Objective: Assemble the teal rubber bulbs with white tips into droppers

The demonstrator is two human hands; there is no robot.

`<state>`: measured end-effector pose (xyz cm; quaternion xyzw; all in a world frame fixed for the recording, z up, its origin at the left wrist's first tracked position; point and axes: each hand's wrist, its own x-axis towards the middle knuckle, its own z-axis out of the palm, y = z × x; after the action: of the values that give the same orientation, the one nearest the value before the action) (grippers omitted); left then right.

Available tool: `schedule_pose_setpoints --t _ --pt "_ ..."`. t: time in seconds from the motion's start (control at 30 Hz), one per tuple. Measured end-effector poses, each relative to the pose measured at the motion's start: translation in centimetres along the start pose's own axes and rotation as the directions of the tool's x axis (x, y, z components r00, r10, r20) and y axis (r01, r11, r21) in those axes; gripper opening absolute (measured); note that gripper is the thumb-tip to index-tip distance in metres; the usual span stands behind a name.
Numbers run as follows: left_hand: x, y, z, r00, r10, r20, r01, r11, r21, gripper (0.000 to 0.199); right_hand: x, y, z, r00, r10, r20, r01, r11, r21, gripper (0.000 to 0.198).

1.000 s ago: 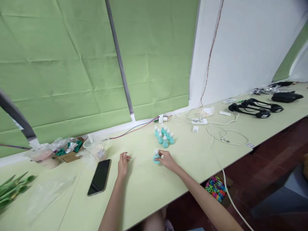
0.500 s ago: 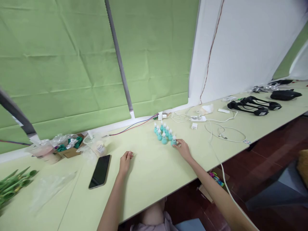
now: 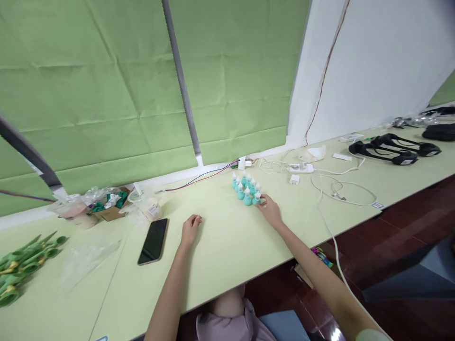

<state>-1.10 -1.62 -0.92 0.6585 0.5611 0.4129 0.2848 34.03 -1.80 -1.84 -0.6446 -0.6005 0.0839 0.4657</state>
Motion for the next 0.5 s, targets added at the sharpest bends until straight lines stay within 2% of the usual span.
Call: schedule_pose_setpoints --t 0.2,0.33,0.5 --pt "0.1 -0.1 0.0 1.000 -0.005 0.005 0.005 0.999 0.033 0.040 0.5 0.6 0.0 0.998 0.058 0.026 -0.060 0.996 0.064 0.028" --pt "0.1 -0.1 0.1 1.000 -0.011 0.011 0.010 0.998 0.068 0.037 0.5 1.2 0.4 1.000 -0.007 0.024 0.005 0.997 0.077 0.030" --pt "0.2 0.1 0.3 1.000 0.006 0.019 -0.007 0.999 0.046 0.036 0.2 0.9 0.3 1.000 0.005 0.011 -0.006 0.996 0.090 0.048"
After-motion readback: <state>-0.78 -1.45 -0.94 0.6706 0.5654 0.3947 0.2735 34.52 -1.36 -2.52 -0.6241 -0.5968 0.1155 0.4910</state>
